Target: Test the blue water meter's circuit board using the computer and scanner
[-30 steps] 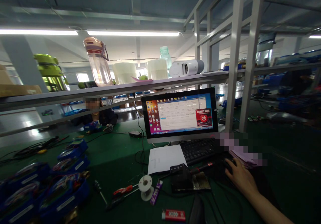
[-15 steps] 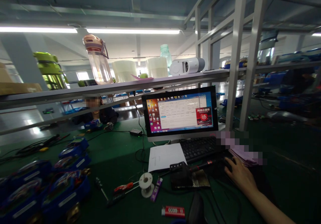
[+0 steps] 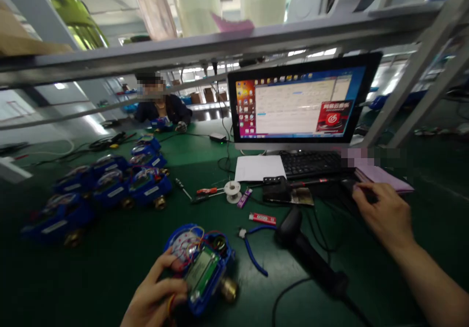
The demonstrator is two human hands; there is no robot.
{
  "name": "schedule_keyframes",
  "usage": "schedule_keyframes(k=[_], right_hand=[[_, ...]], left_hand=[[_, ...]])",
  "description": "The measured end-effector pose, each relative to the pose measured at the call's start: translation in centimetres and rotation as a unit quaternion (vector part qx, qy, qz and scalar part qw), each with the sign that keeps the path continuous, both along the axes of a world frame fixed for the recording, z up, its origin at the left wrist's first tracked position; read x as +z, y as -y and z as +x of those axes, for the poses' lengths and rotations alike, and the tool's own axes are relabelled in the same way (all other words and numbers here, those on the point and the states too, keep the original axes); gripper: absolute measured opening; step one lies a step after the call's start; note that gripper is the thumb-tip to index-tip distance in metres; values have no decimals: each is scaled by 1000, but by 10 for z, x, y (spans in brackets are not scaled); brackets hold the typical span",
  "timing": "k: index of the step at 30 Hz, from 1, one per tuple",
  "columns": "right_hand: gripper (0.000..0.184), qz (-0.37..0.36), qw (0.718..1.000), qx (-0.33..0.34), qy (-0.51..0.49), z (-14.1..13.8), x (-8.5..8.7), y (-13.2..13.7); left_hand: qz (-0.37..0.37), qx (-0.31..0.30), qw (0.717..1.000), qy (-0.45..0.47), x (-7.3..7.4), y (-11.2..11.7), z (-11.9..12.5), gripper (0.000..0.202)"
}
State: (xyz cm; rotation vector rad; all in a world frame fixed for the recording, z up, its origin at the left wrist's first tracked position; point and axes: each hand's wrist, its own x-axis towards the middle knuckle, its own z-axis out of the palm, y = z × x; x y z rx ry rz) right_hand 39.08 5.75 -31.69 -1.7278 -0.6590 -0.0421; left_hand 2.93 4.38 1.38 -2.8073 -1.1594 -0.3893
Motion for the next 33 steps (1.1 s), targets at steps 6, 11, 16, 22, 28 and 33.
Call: schedule_keyframes(k=[6, 11, 16, 22, 28, 33], right_hand=[[71, -133, 943, 301, 54, -107, 32, 30], [65, -79, 940, 326, -63, -127, 27, 26], [21, 133, 886, 444, -30, -132, 74, 79], [25, 176, 804, 568, -16, -158, 116, 101], [27, 195, 807, 557, -18, -158, 119, 96], [28, 179, 781, 597, -39, -157, 122, 104]], left_hand=[[-36, -102, 994, -20, 4, -3, 8, 8], [-49, -77, 996, -3, 2, 0, 9, 8], [-57, -73, 996, 10, 2, 2, 9, 8], [-47, -79, 996, 7, 1, 1, 10, 11], [-42, -79, 996, 1, 1, 1, 9, 9], [-48, -77, 996, 1, 1, 0, 9, 10]])
